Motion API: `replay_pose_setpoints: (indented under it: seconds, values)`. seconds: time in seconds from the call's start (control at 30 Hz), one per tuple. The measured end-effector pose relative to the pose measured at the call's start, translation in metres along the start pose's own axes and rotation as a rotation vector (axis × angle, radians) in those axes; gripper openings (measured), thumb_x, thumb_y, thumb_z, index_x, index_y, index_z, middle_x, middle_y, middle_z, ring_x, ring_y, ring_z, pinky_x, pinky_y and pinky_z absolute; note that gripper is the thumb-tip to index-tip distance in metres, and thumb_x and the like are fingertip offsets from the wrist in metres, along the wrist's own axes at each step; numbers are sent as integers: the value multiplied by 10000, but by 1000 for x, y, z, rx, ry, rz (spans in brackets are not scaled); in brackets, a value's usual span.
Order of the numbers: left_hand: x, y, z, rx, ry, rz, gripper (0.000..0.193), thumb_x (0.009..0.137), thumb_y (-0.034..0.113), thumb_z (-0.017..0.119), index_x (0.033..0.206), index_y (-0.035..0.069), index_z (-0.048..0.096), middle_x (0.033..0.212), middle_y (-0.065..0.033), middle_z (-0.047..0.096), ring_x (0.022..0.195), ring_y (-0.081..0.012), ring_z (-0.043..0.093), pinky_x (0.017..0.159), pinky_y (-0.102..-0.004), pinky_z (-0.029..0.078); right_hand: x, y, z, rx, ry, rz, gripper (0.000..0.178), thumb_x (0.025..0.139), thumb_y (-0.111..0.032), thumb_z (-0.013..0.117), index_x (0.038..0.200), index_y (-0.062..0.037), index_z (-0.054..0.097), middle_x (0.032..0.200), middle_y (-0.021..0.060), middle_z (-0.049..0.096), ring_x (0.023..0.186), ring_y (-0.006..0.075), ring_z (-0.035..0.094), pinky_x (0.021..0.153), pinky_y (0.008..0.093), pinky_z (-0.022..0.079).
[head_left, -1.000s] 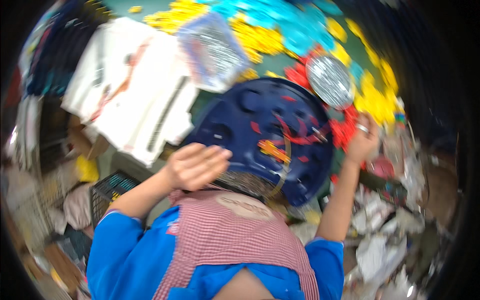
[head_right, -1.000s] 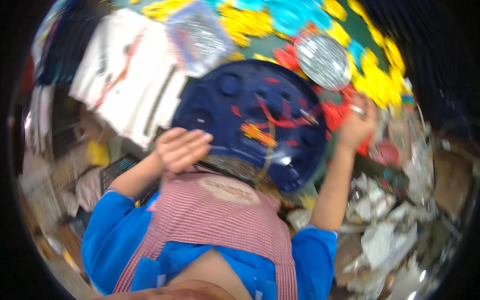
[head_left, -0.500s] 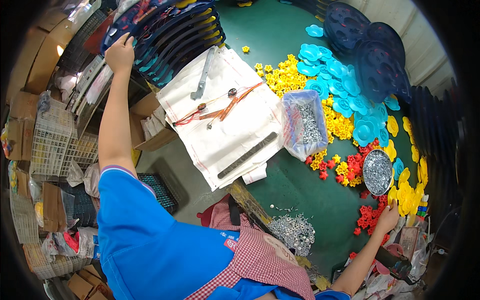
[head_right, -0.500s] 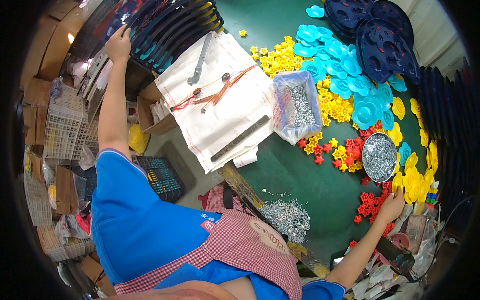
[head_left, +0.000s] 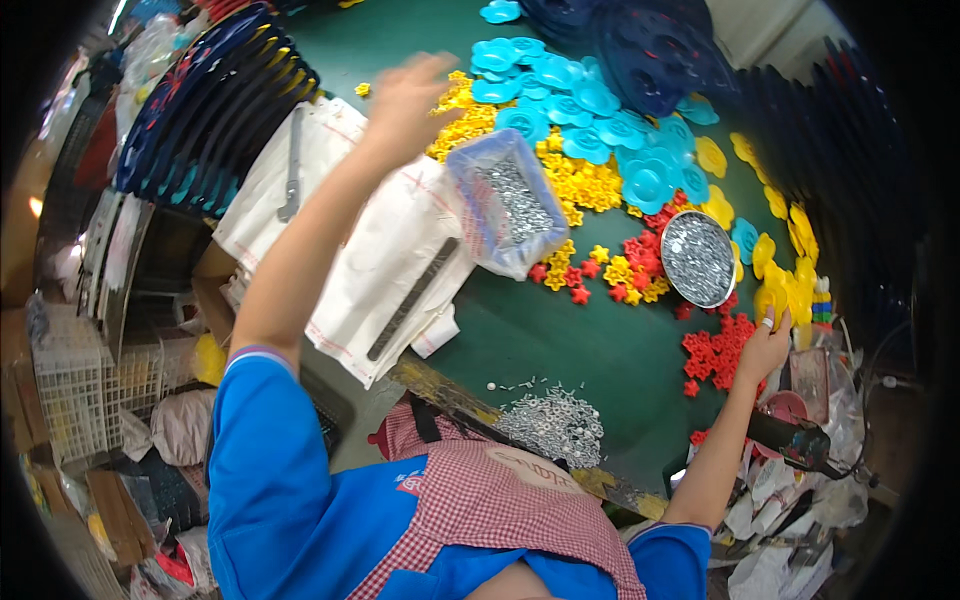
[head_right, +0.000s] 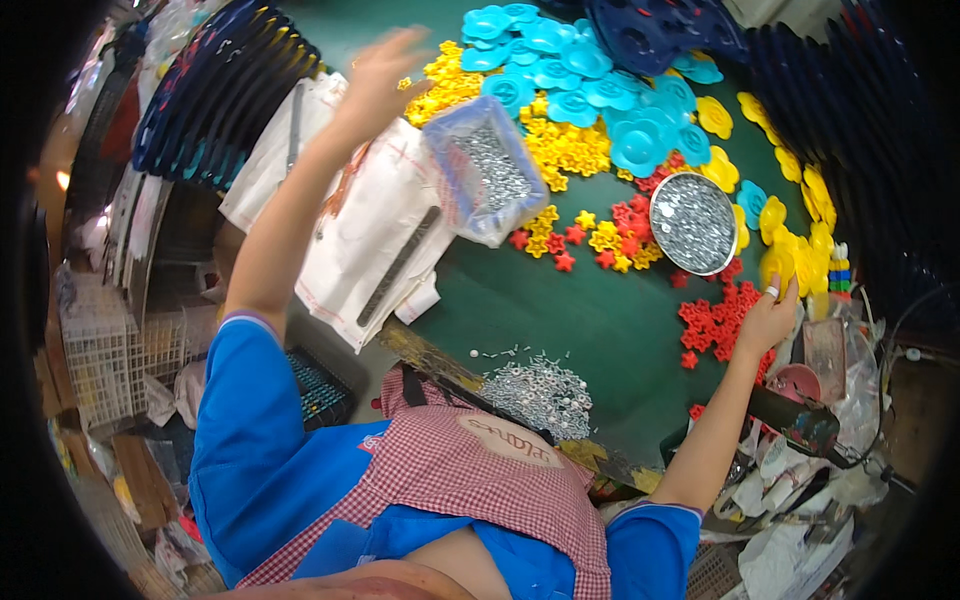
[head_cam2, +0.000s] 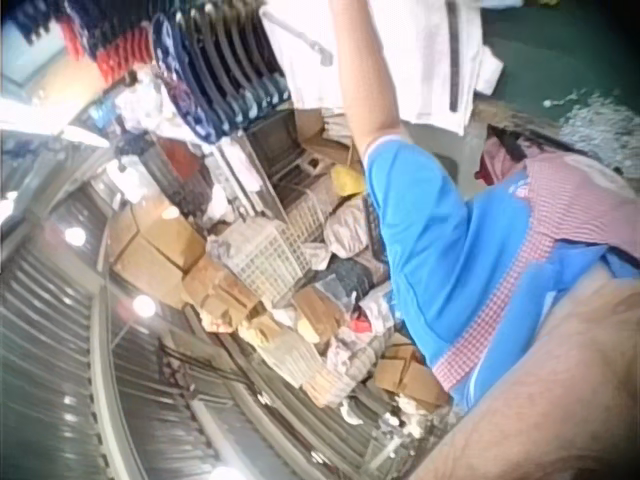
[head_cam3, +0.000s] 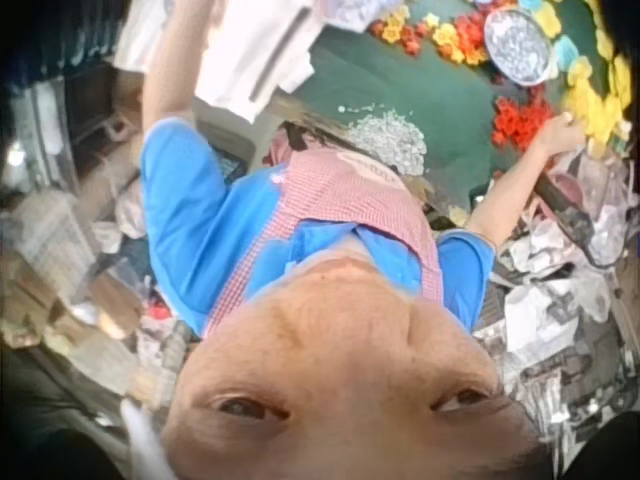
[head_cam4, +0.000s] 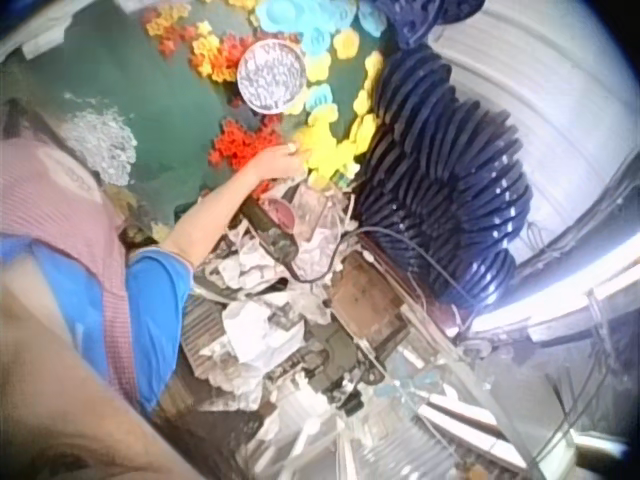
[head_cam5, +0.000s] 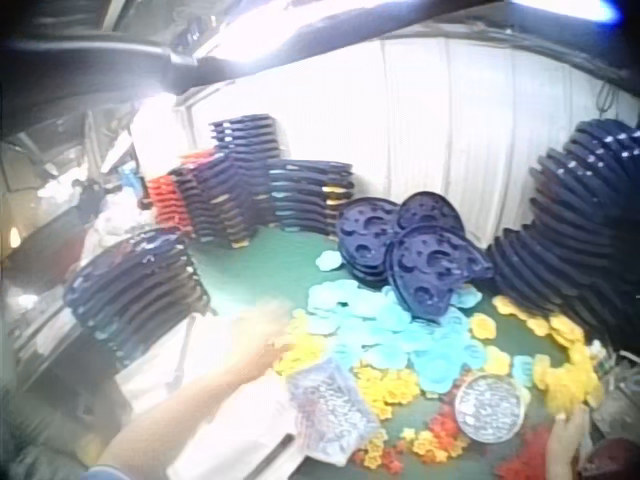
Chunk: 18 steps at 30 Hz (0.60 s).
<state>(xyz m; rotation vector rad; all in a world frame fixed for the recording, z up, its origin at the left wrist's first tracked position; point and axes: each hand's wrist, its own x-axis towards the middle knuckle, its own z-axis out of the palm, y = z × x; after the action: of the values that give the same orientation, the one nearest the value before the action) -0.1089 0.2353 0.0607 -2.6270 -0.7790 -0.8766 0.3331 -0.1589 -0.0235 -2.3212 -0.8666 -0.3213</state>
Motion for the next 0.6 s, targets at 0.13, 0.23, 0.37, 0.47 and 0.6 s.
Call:
replay_pose_setpoints:
  seconds: [0.13, 0.23, 0.37, 0.47, 0.6]
  values:
    - [62, 58, 69, -167, -661, -369, 437, 733, 365, 766, 1056, 74, 717, 993, -154, 718, 874, -337, 688, 782, -440, 550, -64, -50, -47, 639, -792, 262, 287, 894, -104, 676, 1156, 12, 667, 1001, 56, 687, 898, 122, 614, 794, 285, 504]
    - [78, 59, 97, -58, -842, -401, 611, 578, 459, 848, 1037, 79, 715, 997, -164, 722, 924, -321, 695, 810, -424, 560, -113, -77, -68, 405, -1184, 201, 299, 831, -130, 734, 1107, -22, 691, 981, 75, 677, 842, 138, 626, 784, 283, 504]
    - [78, 48, 105, -60, -777, -364, 596, 606, 416, 847, 1073, 74, 707, 995, -133, 722, 919, -309, 694, 800, -407, 553, -101, -100, -57, 211, -612, -411, 205, 790, -148, 747, 951, -29, 705, 927, 124, 673, 864, 282, 642, 782, 350, 499]
    - [76, 50, 79, -165, -570, -413, 550, 678, 368, 823, 1130, 85, 689, 968, -117, 723, 907, -297, 694, 781, -394, 551, -47, -169, -22, 406, -463, -286, 164, 822, -136, 714, 928, -14, 690, 942, 136, 676, 921, 312, 638, 828, 389, 496]
    - [46, 111, -12, -1036, -514, -691, 434, 788, 228, 778, 1189, 113, 661, 930, -79, 710, 897, -222, 679, 781, -373, 539, 27, -202, 64, 408, -222, -544, 265, 878, -155, 655, 1104, -15, 662, 1113, 160, 655, 1055, 333, 607, 911, 412, 478]
